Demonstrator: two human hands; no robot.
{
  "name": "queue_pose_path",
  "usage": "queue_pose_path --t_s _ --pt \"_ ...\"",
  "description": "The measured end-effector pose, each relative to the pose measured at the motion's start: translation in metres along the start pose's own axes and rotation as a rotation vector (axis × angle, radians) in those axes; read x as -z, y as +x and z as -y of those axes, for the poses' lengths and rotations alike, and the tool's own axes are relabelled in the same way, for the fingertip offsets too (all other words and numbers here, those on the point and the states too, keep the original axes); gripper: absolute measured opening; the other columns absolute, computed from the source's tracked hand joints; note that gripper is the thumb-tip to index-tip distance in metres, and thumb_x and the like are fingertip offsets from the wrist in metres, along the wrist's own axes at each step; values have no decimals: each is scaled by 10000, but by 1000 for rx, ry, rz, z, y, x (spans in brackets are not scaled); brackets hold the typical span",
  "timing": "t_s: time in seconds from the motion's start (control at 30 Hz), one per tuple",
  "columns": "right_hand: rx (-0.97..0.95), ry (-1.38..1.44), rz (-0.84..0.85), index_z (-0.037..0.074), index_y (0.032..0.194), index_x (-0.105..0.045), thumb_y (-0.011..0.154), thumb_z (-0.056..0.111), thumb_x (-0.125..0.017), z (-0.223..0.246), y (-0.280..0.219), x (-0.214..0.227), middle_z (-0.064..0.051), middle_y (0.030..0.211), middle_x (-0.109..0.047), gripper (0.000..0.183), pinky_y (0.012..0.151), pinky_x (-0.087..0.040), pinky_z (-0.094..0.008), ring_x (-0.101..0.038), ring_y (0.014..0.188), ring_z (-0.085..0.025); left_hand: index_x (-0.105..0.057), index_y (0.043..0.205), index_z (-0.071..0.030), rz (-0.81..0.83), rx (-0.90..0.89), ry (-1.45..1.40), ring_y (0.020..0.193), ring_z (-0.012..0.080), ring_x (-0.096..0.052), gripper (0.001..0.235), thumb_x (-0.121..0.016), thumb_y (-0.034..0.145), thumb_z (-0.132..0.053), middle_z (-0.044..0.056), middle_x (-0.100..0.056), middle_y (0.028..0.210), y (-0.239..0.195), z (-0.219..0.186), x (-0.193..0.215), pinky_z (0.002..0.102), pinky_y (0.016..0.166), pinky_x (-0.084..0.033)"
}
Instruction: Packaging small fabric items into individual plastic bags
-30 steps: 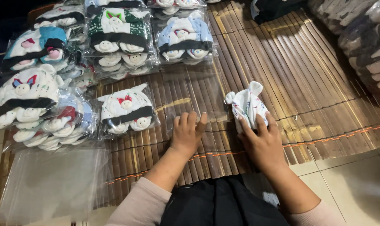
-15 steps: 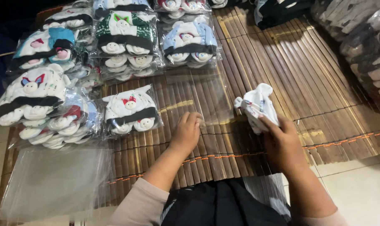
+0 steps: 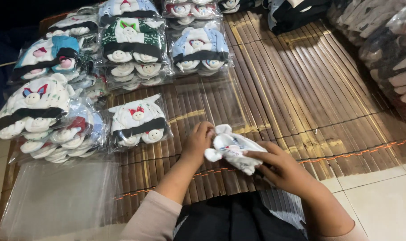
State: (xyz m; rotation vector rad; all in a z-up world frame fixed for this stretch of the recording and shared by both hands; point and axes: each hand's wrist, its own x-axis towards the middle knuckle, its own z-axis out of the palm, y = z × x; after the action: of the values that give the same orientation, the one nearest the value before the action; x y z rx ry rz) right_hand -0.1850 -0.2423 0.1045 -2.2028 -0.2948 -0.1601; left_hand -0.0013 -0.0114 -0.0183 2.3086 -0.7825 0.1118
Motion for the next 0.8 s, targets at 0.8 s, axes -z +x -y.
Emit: queue_pose_path --t_s 0.8 --pt "74 -204 -586 81 1301 -671 762 135 -850 -31 -4 -67 -154 1313 -587 570 1026 -541 -429 -628 1229 -364 -734 1011 -129 -614 -616 609 675 187 -609 87 -686 944 -101 33 -624 833 -16 -146 62 281 558 -474"
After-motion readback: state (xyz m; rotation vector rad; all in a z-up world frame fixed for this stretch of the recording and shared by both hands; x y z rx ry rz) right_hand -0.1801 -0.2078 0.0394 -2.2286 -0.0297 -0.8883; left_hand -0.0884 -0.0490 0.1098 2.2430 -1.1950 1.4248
